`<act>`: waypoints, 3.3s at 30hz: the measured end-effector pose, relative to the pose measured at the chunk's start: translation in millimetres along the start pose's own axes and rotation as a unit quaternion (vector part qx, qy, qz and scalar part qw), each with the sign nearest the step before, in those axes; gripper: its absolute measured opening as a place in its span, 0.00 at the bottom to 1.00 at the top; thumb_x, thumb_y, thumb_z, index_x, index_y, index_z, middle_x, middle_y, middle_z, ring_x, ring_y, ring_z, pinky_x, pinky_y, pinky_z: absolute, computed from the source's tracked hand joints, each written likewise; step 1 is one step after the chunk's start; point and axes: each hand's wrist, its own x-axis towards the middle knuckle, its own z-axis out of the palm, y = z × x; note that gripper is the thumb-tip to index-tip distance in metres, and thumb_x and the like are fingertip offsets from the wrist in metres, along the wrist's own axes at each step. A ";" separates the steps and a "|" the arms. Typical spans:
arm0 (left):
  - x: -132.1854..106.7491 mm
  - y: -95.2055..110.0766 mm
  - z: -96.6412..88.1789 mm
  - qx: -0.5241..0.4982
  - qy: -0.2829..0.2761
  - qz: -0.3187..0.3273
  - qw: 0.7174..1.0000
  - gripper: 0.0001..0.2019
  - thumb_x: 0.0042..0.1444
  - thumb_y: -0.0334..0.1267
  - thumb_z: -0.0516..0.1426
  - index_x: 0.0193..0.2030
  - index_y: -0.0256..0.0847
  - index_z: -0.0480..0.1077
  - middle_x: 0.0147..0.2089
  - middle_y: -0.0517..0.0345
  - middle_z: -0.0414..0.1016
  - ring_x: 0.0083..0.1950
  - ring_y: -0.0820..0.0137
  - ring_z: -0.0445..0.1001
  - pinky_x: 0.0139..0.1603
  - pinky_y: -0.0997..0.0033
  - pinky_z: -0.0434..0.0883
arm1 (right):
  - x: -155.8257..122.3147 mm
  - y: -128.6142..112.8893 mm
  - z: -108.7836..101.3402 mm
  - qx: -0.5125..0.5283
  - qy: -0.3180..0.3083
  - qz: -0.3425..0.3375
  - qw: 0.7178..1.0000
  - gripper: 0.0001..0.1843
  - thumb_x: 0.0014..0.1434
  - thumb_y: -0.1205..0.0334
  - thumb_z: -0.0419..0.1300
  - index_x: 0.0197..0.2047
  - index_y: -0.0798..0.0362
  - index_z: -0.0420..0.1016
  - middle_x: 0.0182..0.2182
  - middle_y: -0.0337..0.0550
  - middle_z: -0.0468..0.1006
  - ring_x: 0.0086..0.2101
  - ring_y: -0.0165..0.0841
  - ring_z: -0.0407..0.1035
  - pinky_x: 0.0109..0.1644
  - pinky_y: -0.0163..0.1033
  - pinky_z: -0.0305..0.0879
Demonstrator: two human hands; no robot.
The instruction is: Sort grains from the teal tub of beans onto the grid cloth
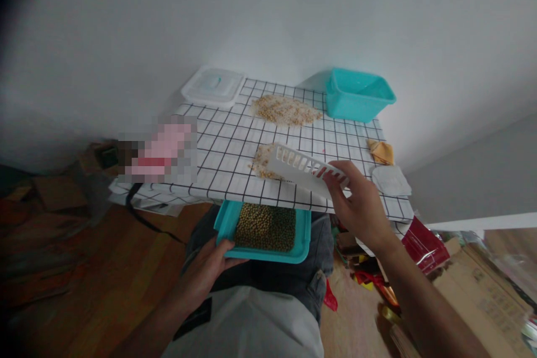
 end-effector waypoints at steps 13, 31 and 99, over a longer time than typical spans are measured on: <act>1.7 -4.8 -7.0 -0.021 0.015 0.009 1.000 0.07 0.57 0.38 0.55 0.35 0.38 0.71 0.40 0.55 0.76 0.47 0.63 0.76 0.47 0.63 0.78 | 5.9 -17.7 7.3 -0.016 -0.044 -0.026 0.999 0.12 0.63 0.54 0.55 0.47 0.49 0.69 0.36 0.43 0.76 0.32 0.35 0.71 0.30 0.38 0.68; 0.4 -1.3 -8.1 -0.013 0.022 0.000 1.000 0.07 0.57 0.36 0.54 0.39 0.38 0.71 0.44 0.54 0.76 0.48 0.62 0.76 0.48 0.61 0.78 | 0.8 -23.3 10.6 -0.003 -0.058 -0.016 0.998 0.12 0.63 0.55 0.54 0.48 0.49 0.69 0.35 0.43 0.76 0.29 0.33 0.70 0.20 0.31 0.65; 9.1 -14.7 -29.3 -0.042 0.090 -0.042 0.994 0.09 0.55 0.37 0.56 0.42 0.40 0.71 0.47 0.54 0.78 0.48 0.60 0.78 0.50 0.57 0.76 | 102.2 28.8 18.1 0.058 -0.070 -0.110 0.990 0.13 0.63 0.52 0.55 0.46 0.50 0.70 0.37 0.44 0.75 0.34 0.36 0.69 0.36 0.41 0.66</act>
